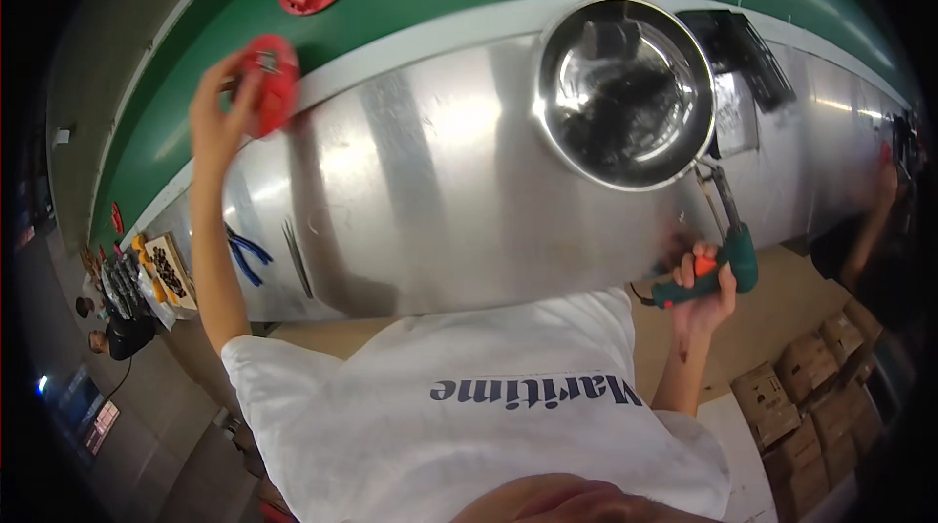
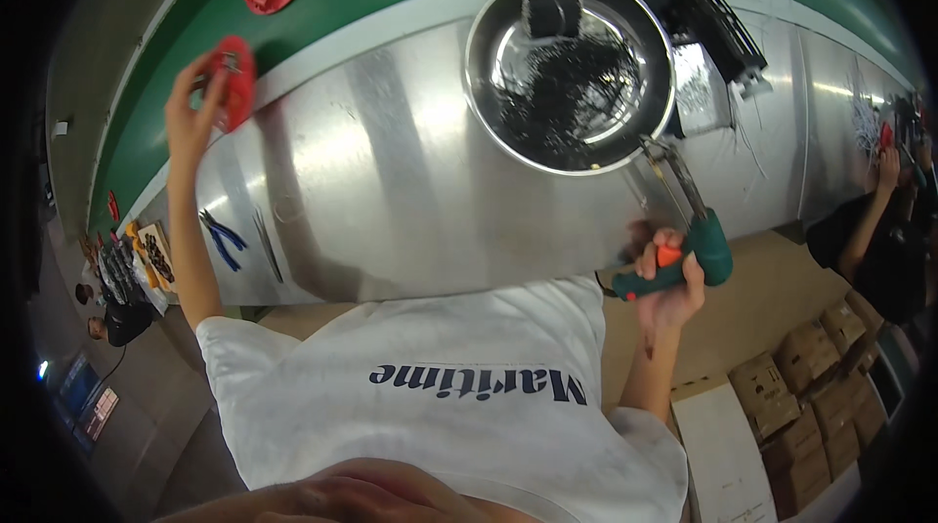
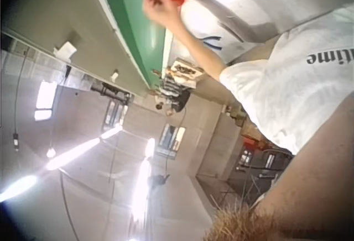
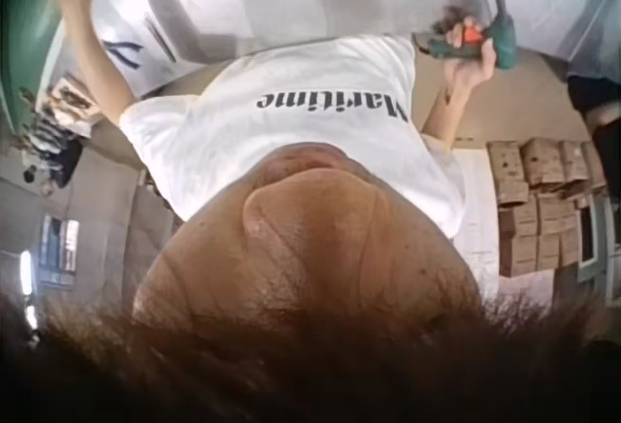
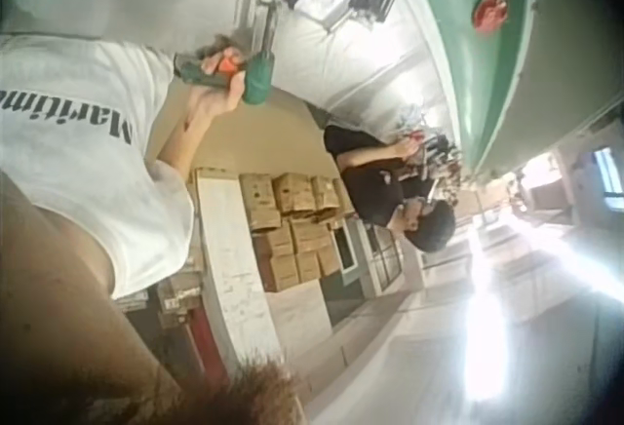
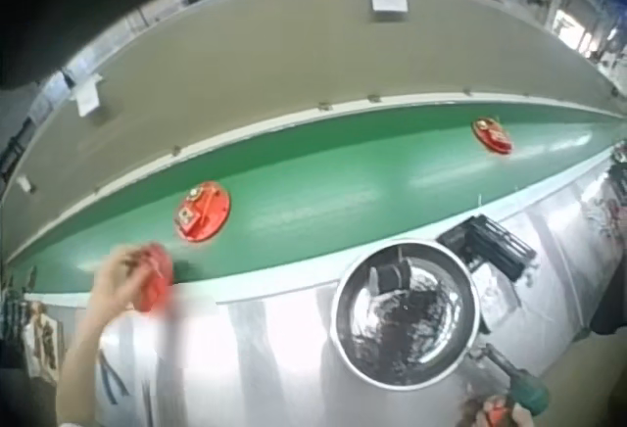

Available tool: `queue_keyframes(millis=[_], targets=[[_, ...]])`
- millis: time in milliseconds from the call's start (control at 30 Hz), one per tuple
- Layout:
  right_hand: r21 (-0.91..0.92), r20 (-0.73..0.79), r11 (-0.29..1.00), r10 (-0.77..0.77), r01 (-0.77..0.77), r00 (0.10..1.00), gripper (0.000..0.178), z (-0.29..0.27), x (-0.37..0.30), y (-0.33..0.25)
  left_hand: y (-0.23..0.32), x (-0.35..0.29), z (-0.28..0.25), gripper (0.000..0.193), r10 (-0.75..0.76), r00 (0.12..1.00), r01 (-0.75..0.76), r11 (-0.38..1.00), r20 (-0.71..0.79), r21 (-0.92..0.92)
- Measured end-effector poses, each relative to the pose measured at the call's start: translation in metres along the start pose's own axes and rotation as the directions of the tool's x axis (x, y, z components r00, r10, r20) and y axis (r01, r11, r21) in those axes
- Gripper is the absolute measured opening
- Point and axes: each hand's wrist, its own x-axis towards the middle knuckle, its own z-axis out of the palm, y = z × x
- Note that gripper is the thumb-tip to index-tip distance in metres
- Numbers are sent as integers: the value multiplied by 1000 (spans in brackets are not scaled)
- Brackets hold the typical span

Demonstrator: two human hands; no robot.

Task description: Soldering components onto small circular circuit boards at an assembly station.

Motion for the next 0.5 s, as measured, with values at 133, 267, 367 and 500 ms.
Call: queue_keyframes(millis=[133, 267, 367, 500], targets=[[-5, 106, 1000, -5, 6, 994, 30, -8, 4, 2, 156, -60, 50, 40, 402, 821, -397, 912, 405, -102], [69, 178, 997, 15, -27, 984, 30, -19, 5, 4, 218, -94, 97, 44, 569, 720, -525, 821, 398, -224], [109, 207, 993, 18, -41, 978, 30, -22, 6, 6, 240, -90, 108, 42, 614, 660, -612, 774, 432, -165], [112, 218, 993, 9, -34, 976, 32, -22, 6, 8, 255, -63, 116, 41, 648, 716, -562, 756, 259, -336]])
